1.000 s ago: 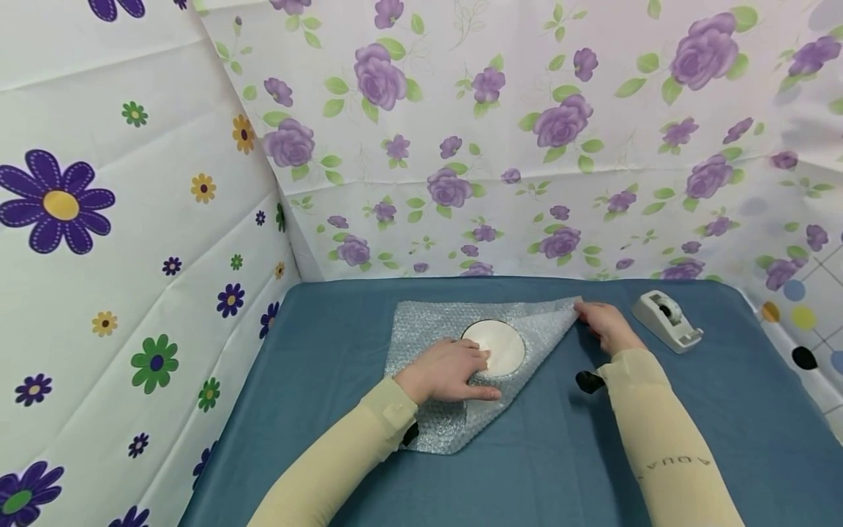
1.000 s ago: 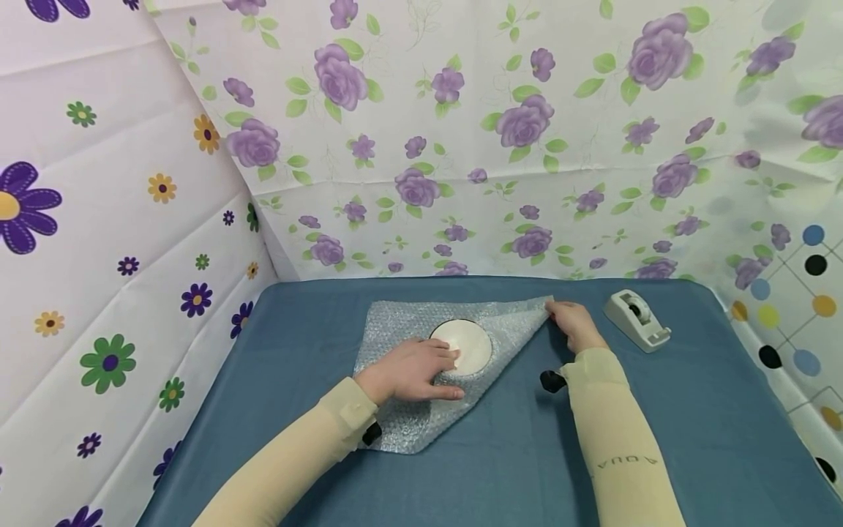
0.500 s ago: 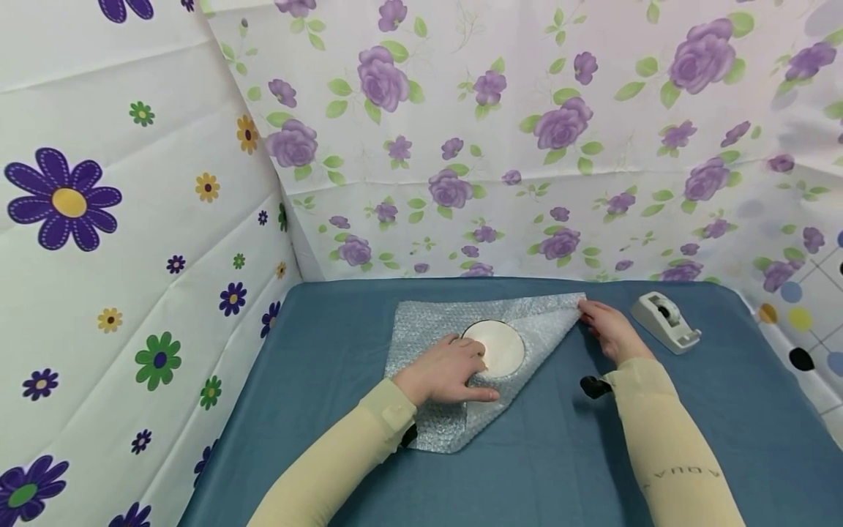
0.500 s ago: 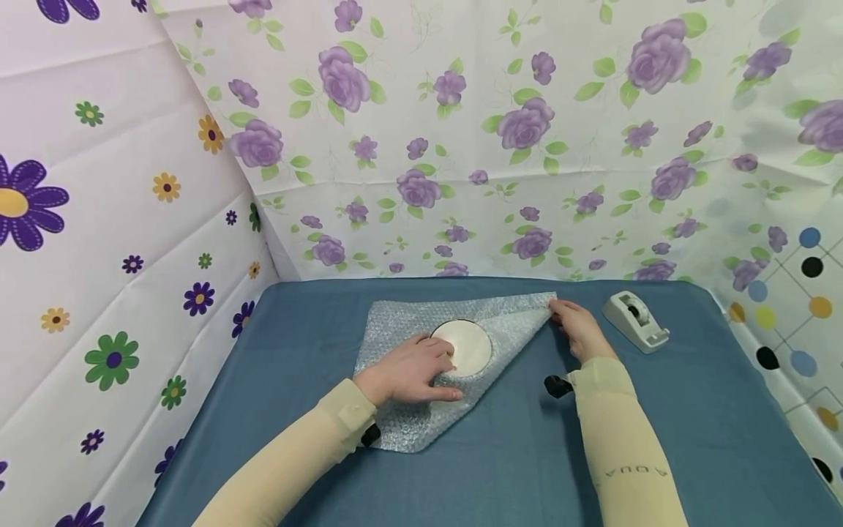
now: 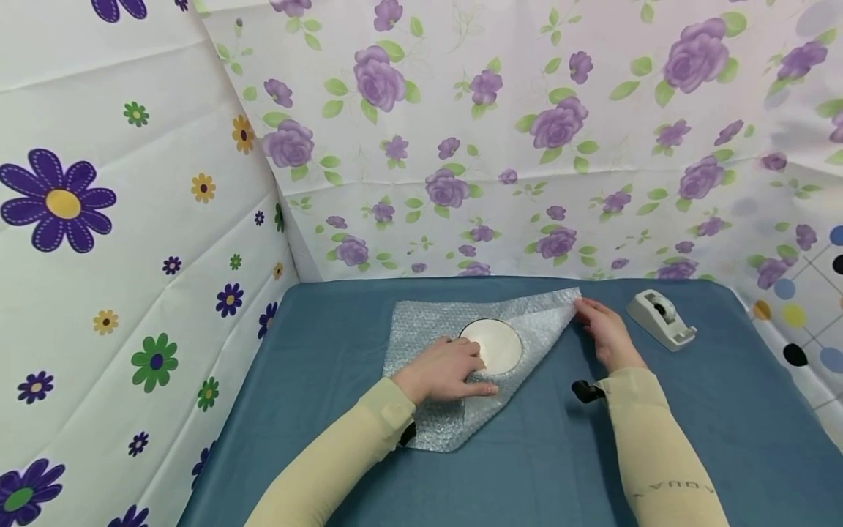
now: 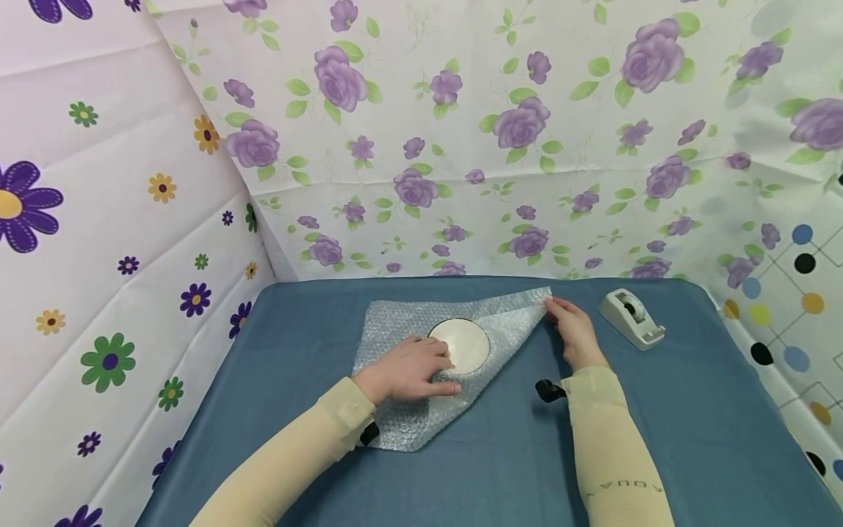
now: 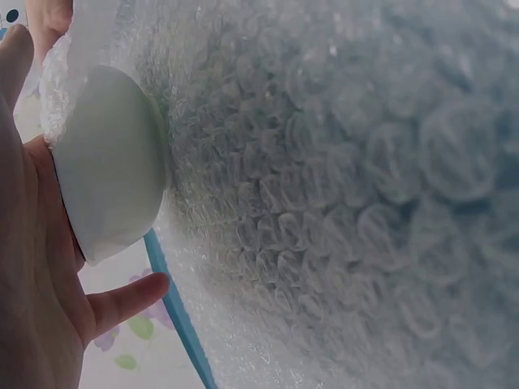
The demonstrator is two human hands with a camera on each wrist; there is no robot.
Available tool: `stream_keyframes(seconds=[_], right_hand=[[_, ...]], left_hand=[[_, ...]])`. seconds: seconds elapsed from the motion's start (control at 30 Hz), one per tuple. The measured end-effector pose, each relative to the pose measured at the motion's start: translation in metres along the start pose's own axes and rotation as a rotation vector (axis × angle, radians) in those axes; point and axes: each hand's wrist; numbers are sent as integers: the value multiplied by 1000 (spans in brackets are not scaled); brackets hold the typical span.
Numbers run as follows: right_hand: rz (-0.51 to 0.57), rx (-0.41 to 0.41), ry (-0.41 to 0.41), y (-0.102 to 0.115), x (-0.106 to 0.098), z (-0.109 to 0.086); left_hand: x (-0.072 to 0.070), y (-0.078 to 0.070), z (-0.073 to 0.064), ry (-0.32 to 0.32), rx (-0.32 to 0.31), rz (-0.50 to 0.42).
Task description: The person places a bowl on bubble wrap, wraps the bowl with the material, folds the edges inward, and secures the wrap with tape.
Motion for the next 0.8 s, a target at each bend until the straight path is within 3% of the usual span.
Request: stream_keyframes(seconds=[0.27,0.53,0.8], right_hand=[[114,25,-140,6,7,-5],[208,78,-109,24,14,-20],[183,29,-138,34,22,-31]], left_hand=[[-2,-2,1,18,-5,7],[-5,-1,0,30,-10,15],[-3,-2,0,28,-7,28]])
Point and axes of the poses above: each hand's wrist, its own z-axis towards the middle knuckle, its own x-axis out of the palm, y = z × x, and after that the axes turned 10 degrees about y, right-handed
